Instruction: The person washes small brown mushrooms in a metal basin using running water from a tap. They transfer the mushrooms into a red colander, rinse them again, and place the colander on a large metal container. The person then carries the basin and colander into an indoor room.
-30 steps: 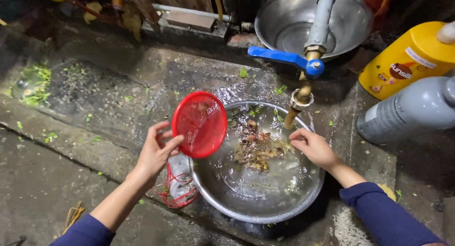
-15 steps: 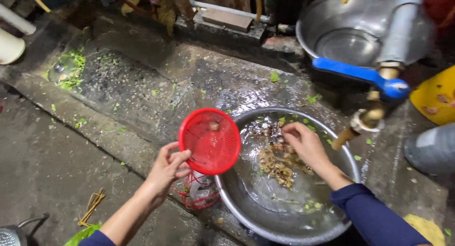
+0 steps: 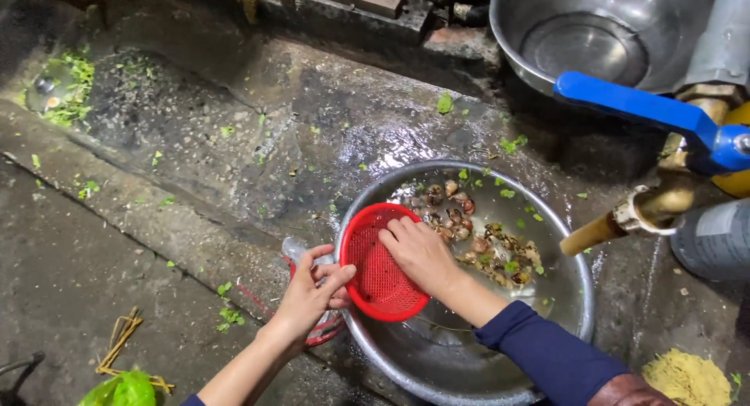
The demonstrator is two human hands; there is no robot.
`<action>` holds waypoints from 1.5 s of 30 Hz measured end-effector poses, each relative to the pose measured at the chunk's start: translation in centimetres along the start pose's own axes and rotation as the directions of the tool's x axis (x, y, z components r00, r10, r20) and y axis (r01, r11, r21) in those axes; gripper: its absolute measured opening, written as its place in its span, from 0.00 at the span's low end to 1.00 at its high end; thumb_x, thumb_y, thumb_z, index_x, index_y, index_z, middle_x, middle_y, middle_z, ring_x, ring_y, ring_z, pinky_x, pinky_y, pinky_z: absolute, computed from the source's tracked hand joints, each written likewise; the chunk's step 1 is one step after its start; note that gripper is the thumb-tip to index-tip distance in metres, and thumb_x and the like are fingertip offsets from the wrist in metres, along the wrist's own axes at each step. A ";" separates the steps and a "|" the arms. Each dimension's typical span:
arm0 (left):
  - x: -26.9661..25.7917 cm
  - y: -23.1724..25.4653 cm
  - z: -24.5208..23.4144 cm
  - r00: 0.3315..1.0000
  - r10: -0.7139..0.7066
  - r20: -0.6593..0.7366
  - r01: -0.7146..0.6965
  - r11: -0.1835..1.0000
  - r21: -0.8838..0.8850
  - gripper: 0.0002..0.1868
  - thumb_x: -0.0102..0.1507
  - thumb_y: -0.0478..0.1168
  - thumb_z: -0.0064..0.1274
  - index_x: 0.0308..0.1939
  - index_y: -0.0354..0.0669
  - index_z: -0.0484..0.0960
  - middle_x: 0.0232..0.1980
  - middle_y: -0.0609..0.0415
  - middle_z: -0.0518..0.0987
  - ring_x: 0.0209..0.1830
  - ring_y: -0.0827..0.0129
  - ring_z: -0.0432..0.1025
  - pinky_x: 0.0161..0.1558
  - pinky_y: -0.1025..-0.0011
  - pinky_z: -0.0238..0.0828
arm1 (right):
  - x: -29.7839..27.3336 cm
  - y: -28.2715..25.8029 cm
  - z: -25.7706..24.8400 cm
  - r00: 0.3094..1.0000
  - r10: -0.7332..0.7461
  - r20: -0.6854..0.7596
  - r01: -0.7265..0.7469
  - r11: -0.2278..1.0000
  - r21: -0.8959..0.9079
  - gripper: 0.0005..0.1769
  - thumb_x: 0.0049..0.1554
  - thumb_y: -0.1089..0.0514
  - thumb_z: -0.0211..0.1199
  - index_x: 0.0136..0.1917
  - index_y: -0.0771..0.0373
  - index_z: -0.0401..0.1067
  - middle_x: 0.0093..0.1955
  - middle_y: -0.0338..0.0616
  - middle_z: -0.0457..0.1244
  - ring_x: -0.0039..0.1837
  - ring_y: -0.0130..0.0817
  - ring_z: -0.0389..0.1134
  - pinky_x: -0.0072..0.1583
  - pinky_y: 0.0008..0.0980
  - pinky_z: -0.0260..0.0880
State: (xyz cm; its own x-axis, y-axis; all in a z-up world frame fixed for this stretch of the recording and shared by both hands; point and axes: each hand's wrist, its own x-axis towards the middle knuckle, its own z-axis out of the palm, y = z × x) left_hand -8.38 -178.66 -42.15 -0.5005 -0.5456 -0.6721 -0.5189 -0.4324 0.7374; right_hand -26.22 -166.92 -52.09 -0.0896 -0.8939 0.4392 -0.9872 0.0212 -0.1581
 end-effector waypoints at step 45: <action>4.1 -1.4 -3.2 0.975 0.205 -0.088 -0.180 0.957 0.228 0.31 0.55 0.32 0.51 0.62 0.53 0.64 0.54 0.34 0.78 0.43 0.40 0.78 0.34 0.52 0.79 | -6.3 3.8 -12.2 0.795 0.561 0.231 -0.603 0.692 0.397 0.10 0.57 0.58 0.63 0.53 0.49 0.77 0.44 0.38 0.69 0.48 0.37 0.72 0.50 0.35 0.74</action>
State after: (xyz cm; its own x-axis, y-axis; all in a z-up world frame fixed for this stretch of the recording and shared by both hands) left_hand -7.48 -182.59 -45.78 -0.5331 -0.6837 -0.4984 -0.5645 -0.1514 0.8114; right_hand -31.03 -155.71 -44.70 -0.5941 -0.8024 0.0566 -0.5768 0.3760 -0.7252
